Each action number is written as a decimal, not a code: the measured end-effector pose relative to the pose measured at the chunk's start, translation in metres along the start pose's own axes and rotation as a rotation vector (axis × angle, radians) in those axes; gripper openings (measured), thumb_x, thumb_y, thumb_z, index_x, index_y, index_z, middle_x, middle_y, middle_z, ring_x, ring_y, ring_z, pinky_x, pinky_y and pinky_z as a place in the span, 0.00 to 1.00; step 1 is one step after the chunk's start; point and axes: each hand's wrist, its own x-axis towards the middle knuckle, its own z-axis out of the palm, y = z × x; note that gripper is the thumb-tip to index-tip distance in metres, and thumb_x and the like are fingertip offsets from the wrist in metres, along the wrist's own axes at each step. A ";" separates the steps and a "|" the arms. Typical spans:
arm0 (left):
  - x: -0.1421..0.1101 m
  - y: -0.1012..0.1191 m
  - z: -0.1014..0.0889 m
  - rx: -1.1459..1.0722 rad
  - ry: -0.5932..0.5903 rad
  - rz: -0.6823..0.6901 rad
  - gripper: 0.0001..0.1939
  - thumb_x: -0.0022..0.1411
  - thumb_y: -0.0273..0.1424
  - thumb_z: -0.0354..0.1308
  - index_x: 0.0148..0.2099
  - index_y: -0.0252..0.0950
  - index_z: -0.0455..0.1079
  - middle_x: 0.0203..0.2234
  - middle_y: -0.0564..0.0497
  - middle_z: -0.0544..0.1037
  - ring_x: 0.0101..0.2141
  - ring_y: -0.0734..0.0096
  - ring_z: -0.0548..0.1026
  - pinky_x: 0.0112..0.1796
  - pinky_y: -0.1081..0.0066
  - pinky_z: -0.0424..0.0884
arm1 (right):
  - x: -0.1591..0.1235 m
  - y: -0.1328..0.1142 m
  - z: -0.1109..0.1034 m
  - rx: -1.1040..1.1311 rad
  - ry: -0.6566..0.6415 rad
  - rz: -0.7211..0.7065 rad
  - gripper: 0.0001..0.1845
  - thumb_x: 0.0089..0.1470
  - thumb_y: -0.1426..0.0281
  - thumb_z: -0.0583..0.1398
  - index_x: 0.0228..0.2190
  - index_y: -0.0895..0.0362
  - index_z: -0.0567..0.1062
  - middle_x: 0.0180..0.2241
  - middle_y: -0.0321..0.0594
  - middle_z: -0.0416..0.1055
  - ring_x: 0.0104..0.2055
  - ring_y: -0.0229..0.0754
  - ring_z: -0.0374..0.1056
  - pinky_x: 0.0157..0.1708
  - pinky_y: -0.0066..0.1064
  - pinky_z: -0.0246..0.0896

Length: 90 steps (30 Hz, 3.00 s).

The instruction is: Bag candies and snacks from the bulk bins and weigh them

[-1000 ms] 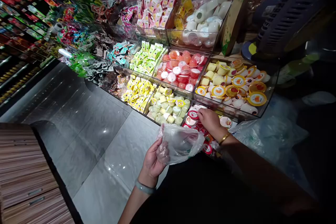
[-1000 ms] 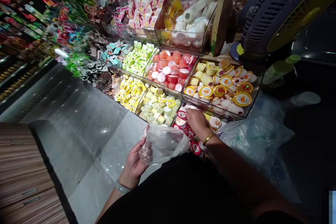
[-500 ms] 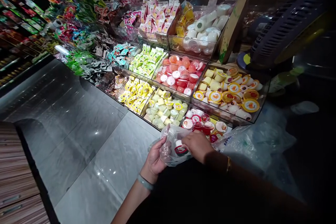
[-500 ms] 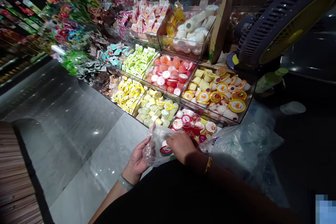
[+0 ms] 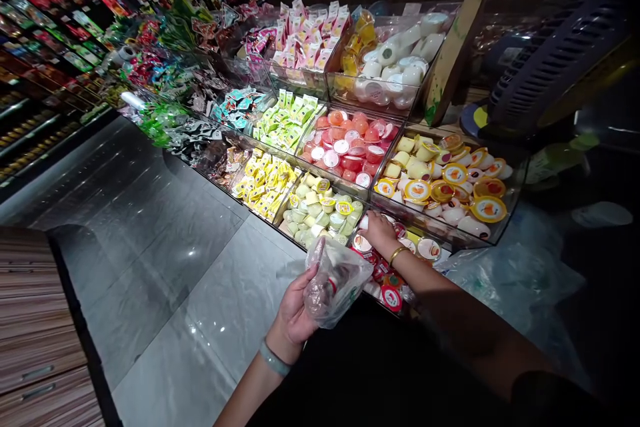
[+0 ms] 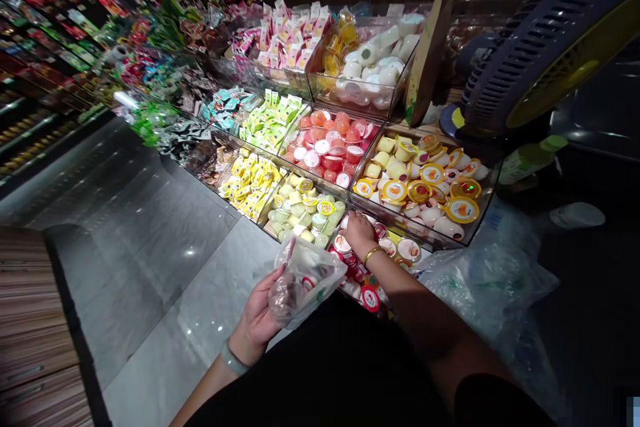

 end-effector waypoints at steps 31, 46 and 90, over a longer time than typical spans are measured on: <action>-0.009 0.040 0.047 0.159 -0.158 0.372 0.13 0.71 0.27 0.46 0.50 0.36 0.70 0.21 0.55 0.70 0.20 0.76 0.71 0.21 0.78 0.69 | -0.103 -0.100 -0.109 0.126 0.197 -0.743 0.35 0.53 0.60 0.66 0.60 0.56 0.67 0.48 0.50 0.76 0.55 0.55 0.67 0.63 0.55 0.49; 0.001 0.041 0.025 0.158 -0.181 0.281 0.15 0.71 0.30 0.45 0.54 0.44 0.69 0.18 0.60 0.54 0.14 0.80 0.57 0.15 0.81 0.52 | -0.075 0.038 -0.067 -0.038 0.070 -0.234 0.08 0.59 0.67 0.61 0.35 0.53 0.81 0.38 0.42 0.78 0.44 0.49 0.68 0.47 0.37 0.58; 0.003 0.037 0.031 0.124 -0.262 0.276 0.14 0.72 0.27 0.43 0.52 0.40 0.68 0.18 0.60 0.55 0.15 0.81 0.58 0.16 0.81 0.54 | -0.075 0.050 -0.073 0.243 0.294 -0.233 0.10 0.58 0.69 0.59 0.34 0.55 0.82 0.38 0.43 0.78 0.44 0.47 0.70 0.48 0.35 0.62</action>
